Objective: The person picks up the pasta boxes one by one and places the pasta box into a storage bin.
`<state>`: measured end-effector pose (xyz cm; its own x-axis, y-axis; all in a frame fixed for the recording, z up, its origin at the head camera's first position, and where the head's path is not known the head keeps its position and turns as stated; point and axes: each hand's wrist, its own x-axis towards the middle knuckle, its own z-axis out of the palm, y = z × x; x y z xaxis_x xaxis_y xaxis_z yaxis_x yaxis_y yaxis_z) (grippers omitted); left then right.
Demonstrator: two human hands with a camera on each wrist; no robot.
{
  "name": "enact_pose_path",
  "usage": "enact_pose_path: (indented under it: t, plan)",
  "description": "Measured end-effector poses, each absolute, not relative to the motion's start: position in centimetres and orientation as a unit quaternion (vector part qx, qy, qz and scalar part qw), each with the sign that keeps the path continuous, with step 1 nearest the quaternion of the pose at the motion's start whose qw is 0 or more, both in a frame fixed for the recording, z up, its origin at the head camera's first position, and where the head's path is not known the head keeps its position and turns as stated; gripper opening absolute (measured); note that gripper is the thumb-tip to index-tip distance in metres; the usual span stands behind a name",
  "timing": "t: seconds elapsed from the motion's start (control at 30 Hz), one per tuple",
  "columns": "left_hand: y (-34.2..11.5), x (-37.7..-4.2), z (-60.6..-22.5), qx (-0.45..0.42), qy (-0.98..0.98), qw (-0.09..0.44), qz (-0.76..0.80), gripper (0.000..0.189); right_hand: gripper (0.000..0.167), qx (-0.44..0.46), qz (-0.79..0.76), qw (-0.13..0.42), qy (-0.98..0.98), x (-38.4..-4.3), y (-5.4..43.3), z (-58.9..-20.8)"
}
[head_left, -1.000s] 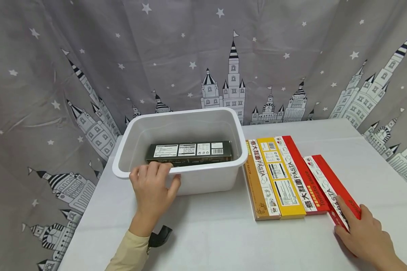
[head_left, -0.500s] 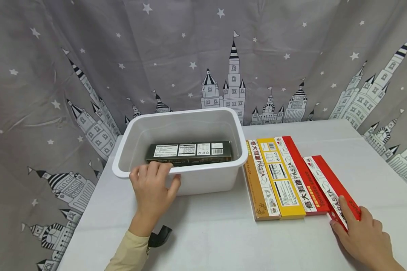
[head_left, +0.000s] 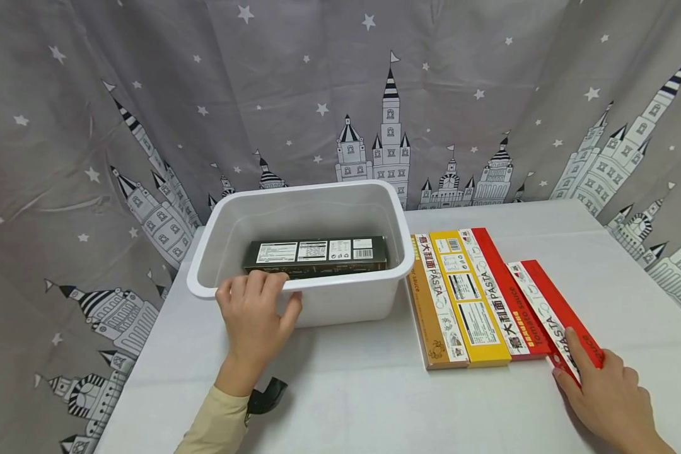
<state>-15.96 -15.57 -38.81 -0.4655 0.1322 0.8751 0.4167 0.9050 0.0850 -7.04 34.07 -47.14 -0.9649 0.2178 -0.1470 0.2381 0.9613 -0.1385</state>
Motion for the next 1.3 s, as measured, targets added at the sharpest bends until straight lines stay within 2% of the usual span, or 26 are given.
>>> enact_pose_path:
  t: [0.47,0.67,0.9,1.3]
  plan:
    - [-15.6,-15.9,-38.8,-0.163,-0.844,0.491,-0.138,0.024,0.089,0.106,-0.081,0.035,0.99,-7.5,35.1,-46.4]
    - [-15.6,-15.9,-38.7,-0.164,-0.844,0.491,-0.14,0.023,0.091,0.086,-0.091,-0.006,0.992,-8.3,35.9,-44.7]
    - [-15.6,-15.9,-38.6,-0.164,-0.845,0.489,-0.141,0.023,0.087,0.042,-0.109,-0.043,0.992,-10.6,36.4,-41.7]
    - [-15.7,-15.7,-38.7,-0.149,-0.862,0.461,-0.147,0.022,0.085,-0.057,-0.101,-0.067,0.991,-15.9,35.3,-36.6]
